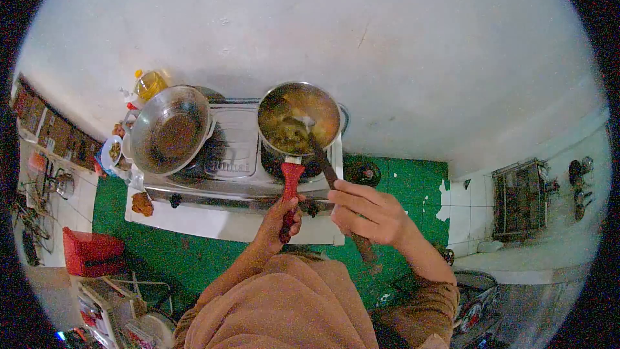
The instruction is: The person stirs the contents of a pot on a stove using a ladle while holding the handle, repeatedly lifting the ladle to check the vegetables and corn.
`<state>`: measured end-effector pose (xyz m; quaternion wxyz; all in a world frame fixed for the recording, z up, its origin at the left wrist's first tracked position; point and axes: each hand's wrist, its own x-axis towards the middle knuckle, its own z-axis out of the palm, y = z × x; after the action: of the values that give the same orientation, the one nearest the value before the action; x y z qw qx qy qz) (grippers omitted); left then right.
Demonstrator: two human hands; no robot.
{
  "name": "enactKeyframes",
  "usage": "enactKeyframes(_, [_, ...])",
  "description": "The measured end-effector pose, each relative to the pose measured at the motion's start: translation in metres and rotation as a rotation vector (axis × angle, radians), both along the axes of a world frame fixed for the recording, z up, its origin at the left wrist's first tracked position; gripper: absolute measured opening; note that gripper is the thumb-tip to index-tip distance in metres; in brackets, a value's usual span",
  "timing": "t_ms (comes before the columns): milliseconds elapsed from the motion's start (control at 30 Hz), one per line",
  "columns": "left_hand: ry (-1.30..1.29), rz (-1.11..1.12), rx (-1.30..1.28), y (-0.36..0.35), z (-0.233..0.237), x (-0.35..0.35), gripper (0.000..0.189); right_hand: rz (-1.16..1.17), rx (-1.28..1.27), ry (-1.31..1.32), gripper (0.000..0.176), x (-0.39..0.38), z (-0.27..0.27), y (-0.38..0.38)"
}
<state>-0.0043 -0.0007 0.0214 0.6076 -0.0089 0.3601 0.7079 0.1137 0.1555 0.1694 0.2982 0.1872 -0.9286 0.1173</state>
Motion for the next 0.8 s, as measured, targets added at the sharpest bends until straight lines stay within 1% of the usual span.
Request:
enactKeyframes(100, [0.01, 0.001, 0.002, 0.0, -0.001, 0.0, 0.031, -0.056, 0.027, 0.028, 0.024, 0.008, 0.01, -0.003])
enactKeyframes(167, [0.02, -0.007, 0.005, 0.0, -0.003, 0.0, 0.031, -0.044, -0.037, 0.051, 0.016, 0.013, 0.008, -0.004])
enactKeyframes(200, [0.025, -0.01, 0.0, 0.0, -0.004, 0.0, 0.032, -0.046, -0.037, 0.052, 0.016, 0.013, 0.006, -0.006])
enactKeyframes(267, [0.03, -0.014, -0.006, 0.0, -0.005, 0.0, 0.032, -0.007, -0.099, -0.045, 0.019, 0.012, 0.0, -0.009])
enactKeyframes(367, [0.017, -0.015, 0.012, 0.0, -0.006, 0.0, 0.032, 0.027, -0.063, -0.077, 0.024, 0.005, -0.017, -0.003])
enactKeyframes(500, [0.004, 0.005, 0.019, 0.001, -0.007, 0.001, 0.031, 0.0, -0.08, -0.092, 0.025, -0.011, -0.03, -0.002])
enactKeyframes(600, [-0.002, 0.013, 0.025, 0.001, -0.008, 0.001, 0.031, -0.024, -0.087, -0.168, 0.025, -0.021, -0.041, 0.005])
enactKeyframes(667, [-0.011, 0.014, 0.026, 0.001, -0.007, 0.001, 0.031, -0.097, -0.137, -0.221, 0.022, -0.028, -0.048, 0.01])
enactKeyframes(700, [-0.011, 0.022, 0.02, 0.001, -0.006, 0.001, 0.031, -0.097, -0.137, -0.221, 0.022, -0.03, -0.052, 0.014])
enactKeyframes(767, [-0.011, 0.029, 0.014, 0.0, -0.006, 0.001, 0.031, -0.151, -0.303, -0.223, 0.022, -0.033, -0.06, 0.023])
enactKeyframes(800, [-0.017, 0.027, 0.024, 0.0, -0.009, 0.001, 0.031, -0.15, -0.303, -0.223, 0.022, -0.034, -0.063, 0.029])
